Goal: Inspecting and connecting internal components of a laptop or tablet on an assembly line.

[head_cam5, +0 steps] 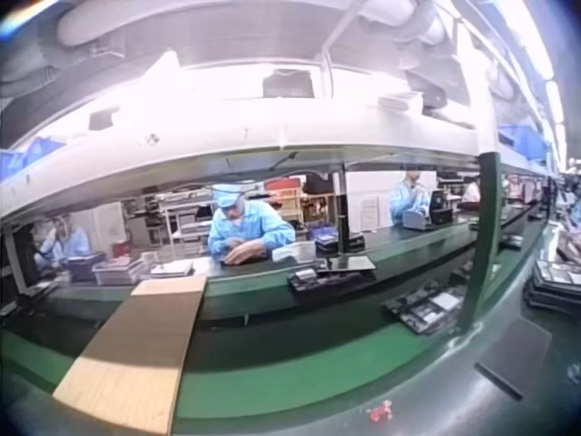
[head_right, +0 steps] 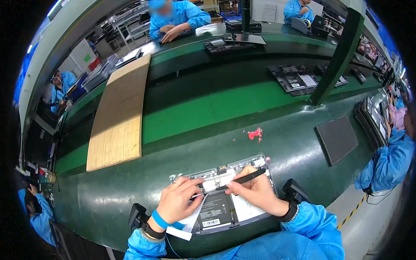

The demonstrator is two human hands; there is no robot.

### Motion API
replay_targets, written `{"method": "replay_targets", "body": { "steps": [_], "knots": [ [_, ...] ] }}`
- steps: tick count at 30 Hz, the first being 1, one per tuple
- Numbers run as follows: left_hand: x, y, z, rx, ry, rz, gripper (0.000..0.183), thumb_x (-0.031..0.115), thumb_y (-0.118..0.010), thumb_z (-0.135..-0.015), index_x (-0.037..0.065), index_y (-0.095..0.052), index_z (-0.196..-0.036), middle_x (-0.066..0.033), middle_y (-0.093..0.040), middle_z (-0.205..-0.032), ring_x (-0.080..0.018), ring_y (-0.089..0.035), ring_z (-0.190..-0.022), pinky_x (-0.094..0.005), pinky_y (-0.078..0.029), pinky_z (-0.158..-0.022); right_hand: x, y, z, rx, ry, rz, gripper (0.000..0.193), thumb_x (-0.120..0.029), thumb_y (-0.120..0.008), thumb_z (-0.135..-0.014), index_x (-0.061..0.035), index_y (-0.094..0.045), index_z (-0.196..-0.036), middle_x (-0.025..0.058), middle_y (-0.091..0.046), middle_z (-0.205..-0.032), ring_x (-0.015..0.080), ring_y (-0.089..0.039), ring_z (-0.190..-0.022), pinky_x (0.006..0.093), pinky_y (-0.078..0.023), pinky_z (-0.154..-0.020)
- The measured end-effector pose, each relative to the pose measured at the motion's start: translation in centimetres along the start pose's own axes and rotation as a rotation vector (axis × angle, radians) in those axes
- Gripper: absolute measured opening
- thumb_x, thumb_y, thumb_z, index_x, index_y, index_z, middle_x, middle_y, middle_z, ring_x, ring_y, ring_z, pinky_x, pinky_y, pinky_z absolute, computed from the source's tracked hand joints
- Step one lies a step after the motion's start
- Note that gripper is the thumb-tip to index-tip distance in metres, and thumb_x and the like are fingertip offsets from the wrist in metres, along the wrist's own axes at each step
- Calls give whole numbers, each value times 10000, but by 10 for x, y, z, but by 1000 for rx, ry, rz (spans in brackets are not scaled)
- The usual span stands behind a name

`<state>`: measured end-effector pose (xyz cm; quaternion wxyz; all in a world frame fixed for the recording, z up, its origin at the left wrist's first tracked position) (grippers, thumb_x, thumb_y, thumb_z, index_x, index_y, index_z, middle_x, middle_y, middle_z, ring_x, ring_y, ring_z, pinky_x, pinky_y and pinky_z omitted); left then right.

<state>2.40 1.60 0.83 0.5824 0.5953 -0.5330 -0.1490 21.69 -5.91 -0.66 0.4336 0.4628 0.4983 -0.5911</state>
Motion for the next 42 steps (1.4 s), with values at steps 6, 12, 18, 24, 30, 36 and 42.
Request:
{"method": "replay_targets", "body": {
  "steps": [6,12,18,24,30,36,42],
  "knots": [
    [2,0,-2,10,16,15,104,117,-649,-680,81,-576,-745,-22,-605,-1013,-212,-563,-826,-305,-488,-646,1,-2,-1,7,-40,4,159,-15,-588,-825,9,-443,-884,119,-594,-828,176,-639,-781,231,-514,-625],
    [0,0,-2,-3,19,9,109,115,-649,-680,72,-576,-749,-31,-600,-1011,-214,-560,-793,-309,-481,-636,0,-10,-7,-3,-1,21,161,-17,-598,-819,20,-484,-925,84,-603,-839,148,-626,-810,227,-515,-655],
    [-1,-2,5,-37,19,70,111,118,-652,-694,67,-579,-759,-49,-582,-1038,-249,-547,-860,-340,-463,-714,6,-12,-18,-2,-27,63,150,-30,-615,-812,17,-498,-891,85,-611,-839,138,-622,-815,228,-515,-668],
    [-6,-3,16,58,18,119,129,102,-661,-696,52,-570,-773,-87,-572,-1049,-289,-529,-934,-361,-450,-783,19,-22,-29,-37,7,216,170,-35,-591,-829,-3,-434,-885,119,-594,-901,166,-634,-827,213,-507,-628],
    [-8,-5,17,70,35,128,133,89,-659,-692,43,-568,-777,-99,-571,-1048,-300,-519,-948,-368,-444,-800,17,-30,-36,-1,-30,196,178,-63,-600,-832,-10,-434,-868,103,-606,-831,148,-637,-792,202,-491,-594],
    [-9,-5,16,74,20,131,139,87,-663,-688,39,-567,-776,-107,-569,-1049,-301,-515,-939,-369,-444,-797,19,-32,-38,15,-32,225,184,-74,-615,-824,-9,-444,-842,96,-608,-797,130,-636,-760,196,-483,-569],
    [-7,-4,15,69,15,120,136,98,-662,-692,44,-568,-774,-100,-567,-1064,-295,-514,-936,-363,-446,-787,20,-31,-37,40,-21,267,182,-74,-617,-822,-5,-449,-836,89,-610,-779,126,-637,-750,195,-483,-560]
  ]
}}
Point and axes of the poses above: each hand's wrist, its own z-axis away from the middle knuckle, its own y-axis out of the back of the hand, x = y × z, the point moved 3 cm from there along -z, towards the middle knuckle
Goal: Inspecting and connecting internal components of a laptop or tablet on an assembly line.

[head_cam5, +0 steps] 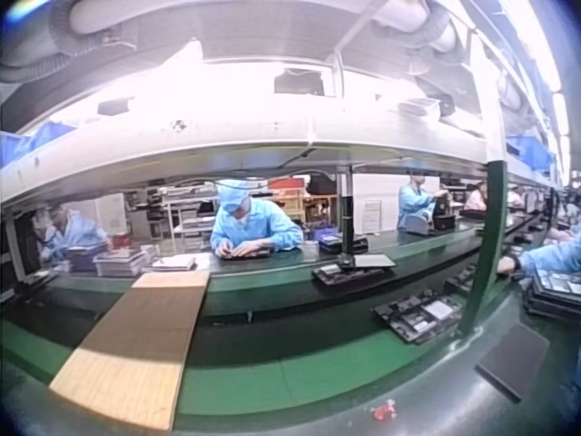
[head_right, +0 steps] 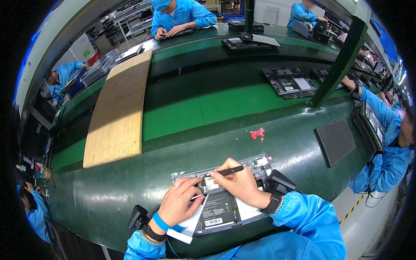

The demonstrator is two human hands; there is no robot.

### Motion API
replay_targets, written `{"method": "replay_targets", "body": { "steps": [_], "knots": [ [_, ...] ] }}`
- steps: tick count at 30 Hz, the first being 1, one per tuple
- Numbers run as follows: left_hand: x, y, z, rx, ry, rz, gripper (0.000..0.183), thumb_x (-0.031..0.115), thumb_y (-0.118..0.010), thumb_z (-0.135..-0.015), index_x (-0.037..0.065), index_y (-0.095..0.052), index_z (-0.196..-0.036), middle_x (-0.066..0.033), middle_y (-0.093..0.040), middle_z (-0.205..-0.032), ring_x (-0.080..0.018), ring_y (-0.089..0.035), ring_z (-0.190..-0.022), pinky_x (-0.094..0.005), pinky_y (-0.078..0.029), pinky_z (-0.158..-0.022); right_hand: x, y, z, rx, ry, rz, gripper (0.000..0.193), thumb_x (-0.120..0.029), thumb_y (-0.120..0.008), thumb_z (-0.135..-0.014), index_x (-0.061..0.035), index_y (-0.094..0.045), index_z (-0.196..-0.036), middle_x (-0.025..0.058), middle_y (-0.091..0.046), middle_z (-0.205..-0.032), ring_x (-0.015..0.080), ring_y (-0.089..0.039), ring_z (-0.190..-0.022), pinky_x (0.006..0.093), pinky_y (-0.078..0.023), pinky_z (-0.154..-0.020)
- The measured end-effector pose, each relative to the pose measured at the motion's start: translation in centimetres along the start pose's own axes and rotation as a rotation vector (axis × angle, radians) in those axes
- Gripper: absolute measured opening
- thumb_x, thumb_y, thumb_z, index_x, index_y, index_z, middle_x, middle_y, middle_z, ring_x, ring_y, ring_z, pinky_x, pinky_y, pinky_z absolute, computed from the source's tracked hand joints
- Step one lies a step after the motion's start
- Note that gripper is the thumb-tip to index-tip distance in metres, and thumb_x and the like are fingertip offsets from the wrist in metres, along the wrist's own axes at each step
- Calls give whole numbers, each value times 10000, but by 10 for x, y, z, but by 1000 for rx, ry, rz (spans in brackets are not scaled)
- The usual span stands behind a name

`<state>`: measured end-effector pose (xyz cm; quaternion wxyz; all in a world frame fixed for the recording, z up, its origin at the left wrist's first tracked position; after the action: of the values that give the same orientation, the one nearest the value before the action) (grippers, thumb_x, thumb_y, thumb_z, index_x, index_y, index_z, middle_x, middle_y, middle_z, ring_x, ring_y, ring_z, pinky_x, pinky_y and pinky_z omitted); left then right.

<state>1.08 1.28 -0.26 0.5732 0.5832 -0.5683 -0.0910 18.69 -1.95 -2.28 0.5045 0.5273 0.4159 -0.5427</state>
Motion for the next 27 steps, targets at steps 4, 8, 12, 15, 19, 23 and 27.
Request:
{"method": "replay_targets", "body": {
  "steps": [4,8,12,15,19,23,27],
  "knots": [
    [6,1,-5,-63,-31,-66,116,124,-647,-707,56,-569,-758,-75,-563,-1103,-279,-519,-911,-358,-459,-743,-3,2,0,-14,-1,46,177,-77,-619,-821,-6,-457,-827,95,-608,-782,129,-639,-746,195,-486,-554],
    [4,-2,-10,-139,-31,-87,119,144,-639,-711,57,-562,-735,-55,-559,-1127,-262,-520,-889,-352,-475,-702,-5,7,4,45,27,-28,177,-94,-626,-820,13,-486,-835,79,-612,-748,121,-637,-720,213,-505,-579],
    [11,7,-16,-137,-19,-123,113,130,-634,-710,51,-554,-724,-55,-560,-1134,-263,-519,-887,-346,-484,-690,-31,29,27,132,182,-198,130,-32,-575,-838,9,-461,-885,121,-581,-854,159,-629,-769,238,-529,-656],
    [8,18,-13,-214,24,17,102,126,-627,-730,46,-564,-738,-93,-548,-1171,-267,-523,-936,-338,-460,-767,-39,58,49,244,434,-34,49,-37,-472,-890,8,-458,-876,118,-583,-867,153,-609,-786,280,-503,-718],
    [-20,47,39,17,360,651,73,61,-620,-759,32,-589,-819,-192,-465,-1264,-287,-433,-1170,-376,-316,-965,-24,120,93,433,-108,315,168,-128,-424,-916,3,-515,-864,90,-620,-808,104,-567,-668,253,-454,-597],
    [-13,2,108,-20,529,854,55,52,-629,-764,41,-615,-816,-227,-372,-1329,-286,-192,-1329,-379,-185,-1039,-3,109,121,28,-565,388,312,-198,-557,-855,34,-540,-1063,63,-612,-830,115,-568,-647,241,-451,-562],
    [19,3,100,183,624,904,42,31,-566,-804,41,-606,-812,-94,-530,-997,-199,-489,-942,-313,-375,-846,5,94,87,-182,-258,320,489,-290,-559,-856,25,-440,-1210,77,-579,-824,172,-556,-737,300,-454,-694]
  ]
}}
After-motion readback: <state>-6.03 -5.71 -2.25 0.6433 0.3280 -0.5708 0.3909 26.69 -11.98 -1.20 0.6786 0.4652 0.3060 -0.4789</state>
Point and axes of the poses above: each hand's wrist, its own z-axis away from the middle knuckle, its own y-axis out of the back of the hand, x = y × z, the point moved 3 cm from there along -z, towards the middle knuckle
